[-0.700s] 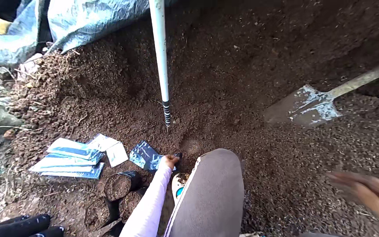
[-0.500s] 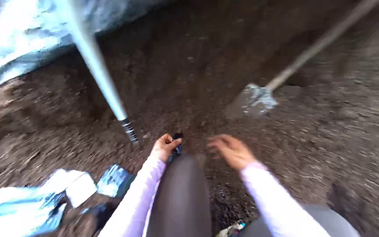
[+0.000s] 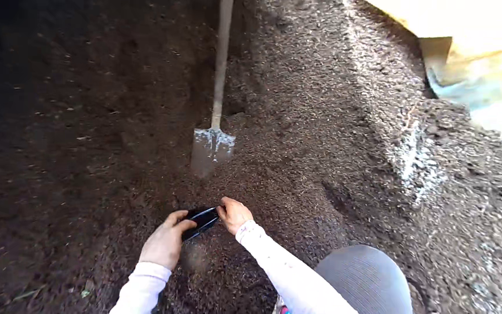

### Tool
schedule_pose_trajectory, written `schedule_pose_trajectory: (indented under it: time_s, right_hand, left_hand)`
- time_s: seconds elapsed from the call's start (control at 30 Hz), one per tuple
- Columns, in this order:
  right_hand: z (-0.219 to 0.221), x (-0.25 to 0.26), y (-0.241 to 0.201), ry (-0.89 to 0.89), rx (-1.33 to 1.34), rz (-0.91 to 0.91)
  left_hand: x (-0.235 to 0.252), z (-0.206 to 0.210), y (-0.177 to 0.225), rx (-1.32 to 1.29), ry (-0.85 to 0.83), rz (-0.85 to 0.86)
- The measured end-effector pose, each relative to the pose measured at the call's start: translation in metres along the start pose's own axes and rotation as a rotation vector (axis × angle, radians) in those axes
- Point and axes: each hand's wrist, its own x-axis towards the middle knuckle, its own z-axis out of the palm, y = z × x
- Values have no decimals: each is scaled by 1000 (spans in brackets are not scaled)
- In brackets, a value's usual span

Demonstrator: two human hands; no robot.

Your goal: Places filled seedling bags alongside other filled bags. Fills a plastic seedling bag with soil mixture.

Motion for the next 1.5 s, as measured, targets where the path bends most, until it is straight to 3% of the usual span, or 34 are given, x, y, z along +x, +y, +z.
schedule_pose_trajectory:
  time_s: [0.1,0.17,0.27,0.33,0.53,0.7,0.77,0.83,0.93,1.0,1.1,1.23,1.3,1.4,1.5]
  right_hand:
    - [21,9,55,94,516,9]
    - [46,-5,103,275,948,299]
    - [79,-29,186,854,1183,899]
    - [80,-26,220,1097,1413,1090]
    - [80,7,268,1163,1917,750]
    - [80,44,280,1210,1908,572]
    - [75,50,274,1224,1882,646]
    - [71,49,264,1205,1864,703]
    - [61,47,245,1136,1880,643]
    - [53,45,227,1067,1912,590]
    - [38,36,197,959,1877,621]
    - [11,40,178,609,1946,122]
    - [-9,40,159,453,1825,-12]
    - [-34,38,122,323,1512,116]
    - [-45,41,97,254,1188,106]
  left_hand:
    - [12,32,6,51,-166,-72]
    - [18,47,4,20,-241,-153]
    - [30,59,-4,-67,-238,-170]
    - [42,60,-11,-126,-180,-146]
    - [70,49,-24,-205,-62,-95]
    - [79,62,-23,-402,-70,-76]
    - [88,73,-10,-433,-94,-44]
    - [102,85,13,-382,-211,-61]
    - [138,106,55,-275,-468,-155]
    - [158,122,77,-232,-534,-168]
    - [174,132,100,-223,-552,-189]
    - [169,112,117,-246,-489,-207]
    - [161,97,120,-195,-484,-277]
    - [153,83,113,-117,-521,-333]
    - [146,82,101,-233,-405,-275]
